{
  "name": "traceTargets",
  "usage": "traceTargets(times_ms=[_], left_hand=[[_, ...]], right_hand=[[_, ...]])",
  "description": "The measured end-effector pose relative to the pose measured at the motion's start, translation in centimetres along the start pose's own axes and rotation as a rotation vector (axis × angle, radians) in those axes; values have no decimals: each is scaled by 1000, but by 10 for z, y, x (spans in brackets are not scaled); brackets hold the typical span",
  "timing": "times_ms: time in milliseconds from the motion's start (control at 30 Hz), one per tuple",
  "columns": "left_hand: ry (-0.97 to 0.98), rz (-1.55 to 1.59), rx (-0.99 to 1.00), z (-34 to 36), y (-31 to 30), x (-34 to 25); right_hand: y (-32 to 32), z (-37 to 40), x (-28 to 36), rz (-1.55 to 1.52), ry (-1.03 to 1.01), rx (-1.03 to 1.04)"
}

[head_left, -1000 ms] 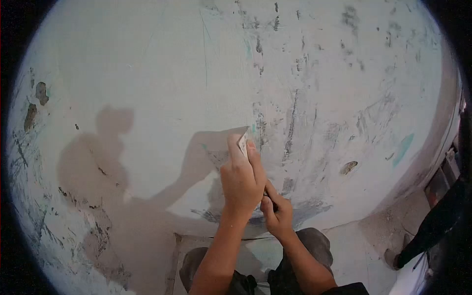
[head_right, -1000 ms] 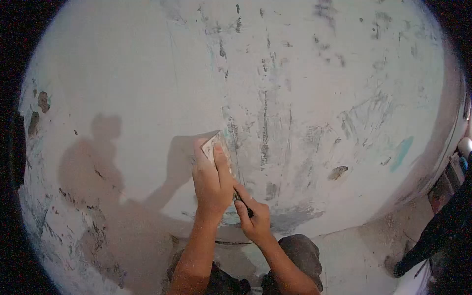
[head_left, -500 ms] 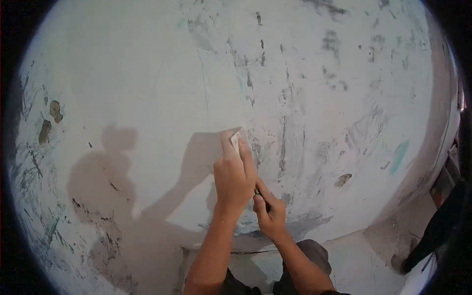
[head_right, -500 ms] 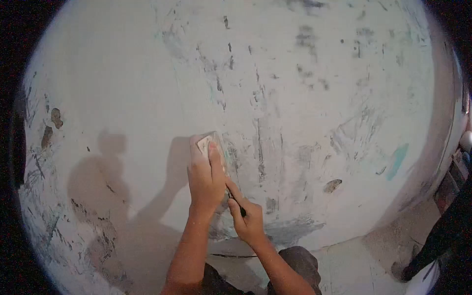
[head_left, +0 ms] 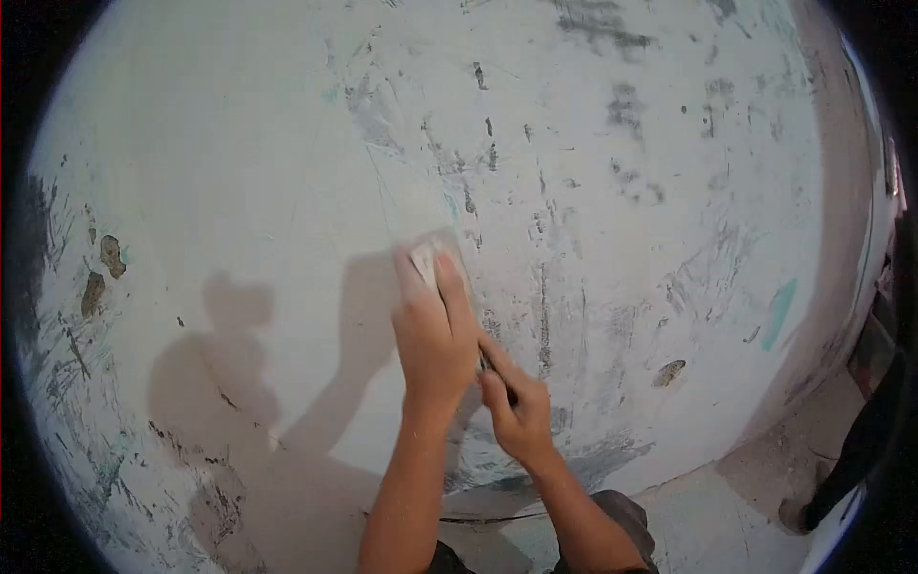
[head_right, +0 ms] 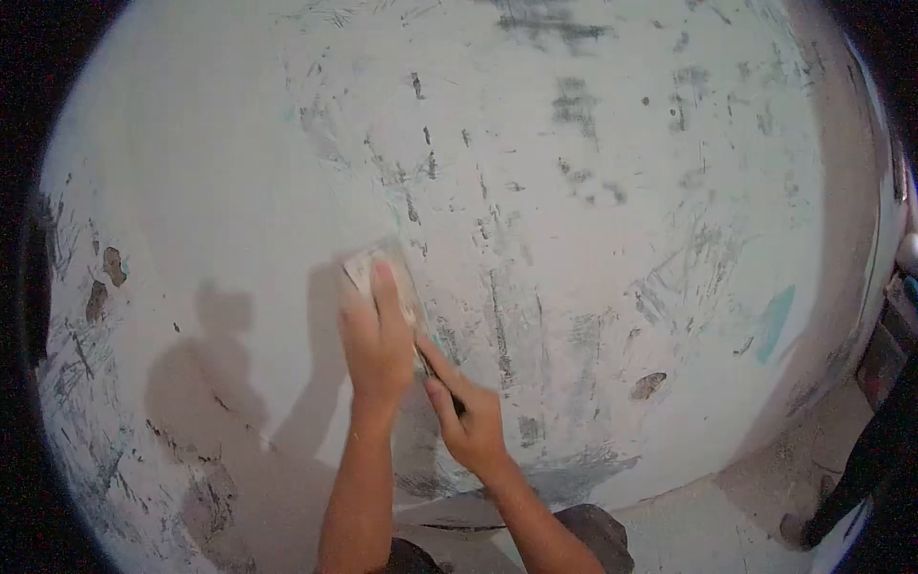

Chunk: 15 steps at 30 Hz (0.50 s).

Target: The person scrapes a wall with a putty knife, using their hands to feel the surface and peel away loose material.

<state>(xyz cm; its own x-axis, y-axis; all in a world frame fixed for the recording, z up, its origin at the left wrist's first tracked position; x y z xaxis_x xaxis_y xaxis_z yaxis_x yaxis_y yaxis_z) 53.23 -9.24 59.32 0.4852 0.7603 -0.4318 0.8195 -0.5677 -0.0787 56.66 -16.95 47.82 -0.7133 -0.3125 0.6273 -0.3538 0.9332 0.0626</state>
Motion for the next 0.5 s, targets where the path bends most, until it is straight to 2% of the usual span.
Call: traceTargets(times_ms=[33,100,233,300,367,433,500], left_hand=[[6,27,-33,-20,0,-9],[6,5,-63,-57,-5,-20],[94,21,-62,-69,-27,-39],[-26,129,16,-33,-47,-33],[-305,338,128,22,-67,-25],[-477,385,312,79,-87,5],[-561,119,631,118,-102,33]], right_hand=[[-1,-19,15,-15,-69,-10],[0,-52,42,-14,-83,13],[-7,-57,70,78,-120,119],[-14,-26,68,98,-79,193],[-27,23,53,175,29,329],[-55,79,27,282,155,439],[-102,130,1,439,270,493]])
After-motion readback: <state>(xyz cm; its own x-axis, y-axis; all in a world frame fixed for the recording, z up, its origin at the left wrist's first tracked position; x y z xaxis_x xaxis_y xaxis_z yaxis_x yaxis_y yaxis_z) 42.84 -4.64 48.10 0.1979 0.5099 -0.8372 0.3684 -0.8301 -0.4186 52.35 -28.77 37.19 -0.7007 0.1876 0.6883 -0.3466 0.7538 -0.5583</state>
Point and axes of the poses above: each hand's wrist, its own z-axis away from the middle knuckle, its own y-axis out of the palm, x = y × z, the point moved 3 cm from there along -z, towards the middle knuckle, and after that the axes turned 3 degrees about z, right-handed, at the moved point
